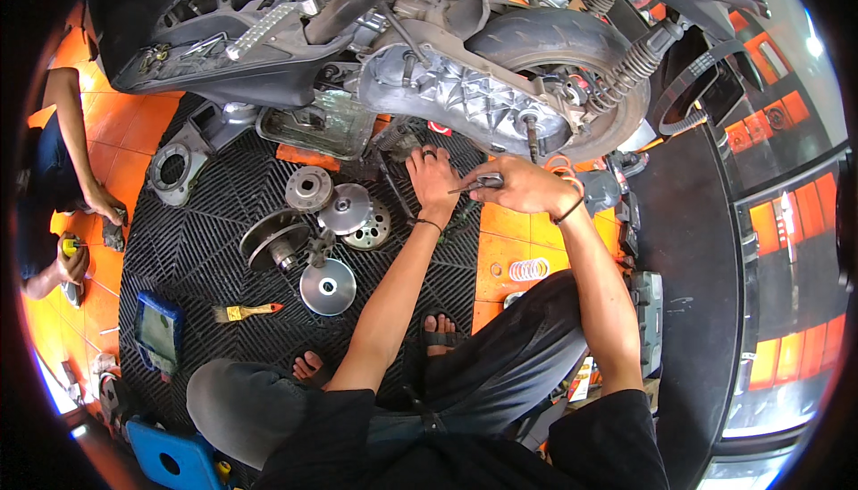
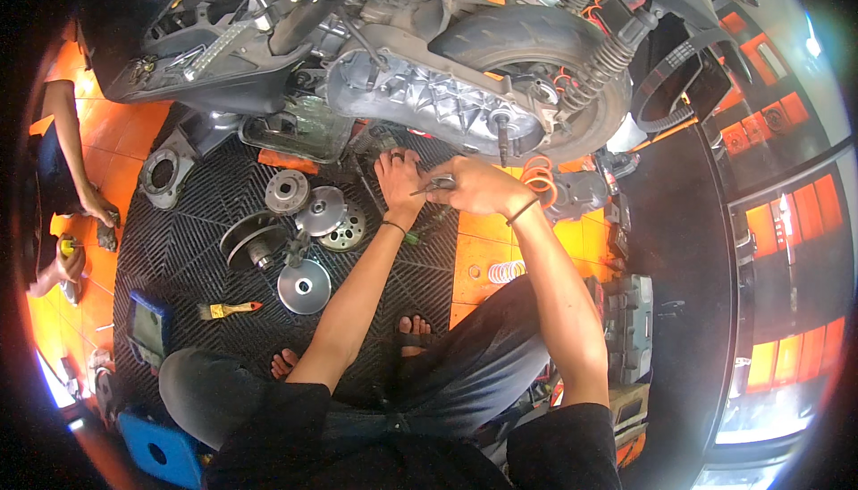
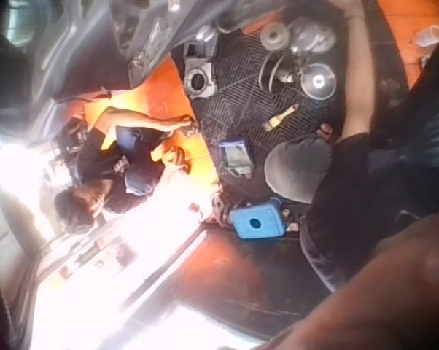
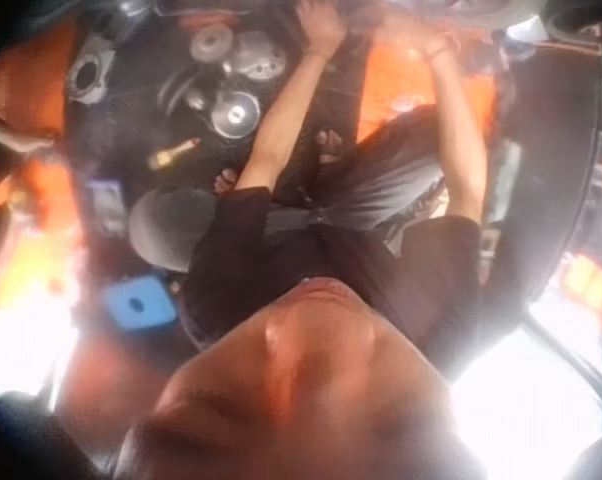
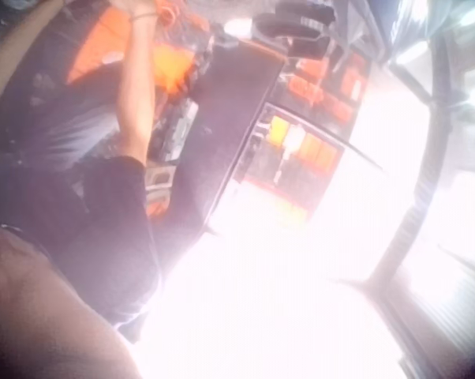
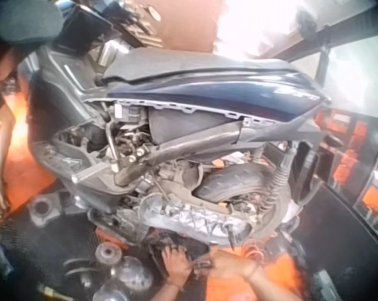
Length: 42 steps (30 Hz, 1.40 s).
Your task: The person cleans motorcycle engine components with a brush, applies lubricant from a spray can, and uses a wrench to tighten bolts on the engine casing.
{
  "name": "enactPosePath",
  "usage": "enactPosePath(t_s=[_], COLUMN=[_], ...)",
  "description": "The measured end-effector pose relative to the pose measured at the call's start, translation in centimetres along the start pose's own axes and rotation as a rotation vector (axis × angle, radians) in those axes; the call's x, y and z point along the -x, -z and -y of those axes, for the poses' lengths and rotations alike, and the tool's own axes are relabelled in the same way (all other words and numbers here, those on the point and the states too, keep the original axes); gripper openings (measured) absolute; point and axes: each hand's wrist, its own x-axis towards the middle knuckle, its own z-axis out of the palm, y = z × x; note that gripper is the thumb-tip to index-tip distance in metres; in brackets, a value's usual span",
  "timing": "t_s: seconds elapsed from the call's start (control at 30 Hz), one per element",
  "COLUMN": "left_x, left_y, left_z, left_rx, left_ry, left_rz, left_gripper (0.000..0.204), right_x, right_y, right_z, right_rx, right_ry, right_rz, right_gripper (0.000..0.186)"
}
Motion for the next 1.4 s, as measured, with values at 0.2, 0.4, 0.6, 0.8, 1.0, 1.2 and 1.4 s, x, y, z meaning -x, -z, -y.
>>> enactPosePath(t_s=[0.2, 0.4, 0.6, 0.8, 1.0, 1.2, 1.4], left_x=[0.8, 1.4, 0.8, -0.3, -0.6, -1.5, -2.0], left_y=[-0.1, -0.3, -0.8, -1.1, -1.7, -0.8, 0.7], left_z=[-1.5, -1.2, 0.2, 2.9, 3.6, 3.4, 3.7], left_rx=[-0.030, -0.013, 0.338, 0.643, 0.876, 1.221, 1.395], left_ry=[-0.088, -0.166, 0.021, 0.433, 0.721, 0.877, 0.982], left_rz=[0.009, -0.001, -0.055, -0.017, 0.021, 0.034, 0.116], left_gripper=[0.038, 0.046, 0.039, 0.025, 0.024, 0.028, 0.047], right_x=[-0.2, -0.4, -0.1, 0.0, -0.1, 0.0, 0.2], right_y=[-0.3, -0.1, 0.6, 0.8, 1.3, 1.4, 1.6], right_z=[-1.3, -1.7, -1.5, -1.2, -0.2, 0.2, 0.2], right_rx=[0.122, 0.122, 0.044, -0.030, -0.211, -0.319, -0.281], right_ry=[-0.065, -0.078, -0.076, -0.043, -0.236, -0.195, -0.222], right_rz=[-0.070, -0.044, -0.015, -0.019, 0.037, 0.016, 0.066], right_gripper=[0.027, 0.029, 0.032, 0.031, 0.029, 0.028, 0.029])
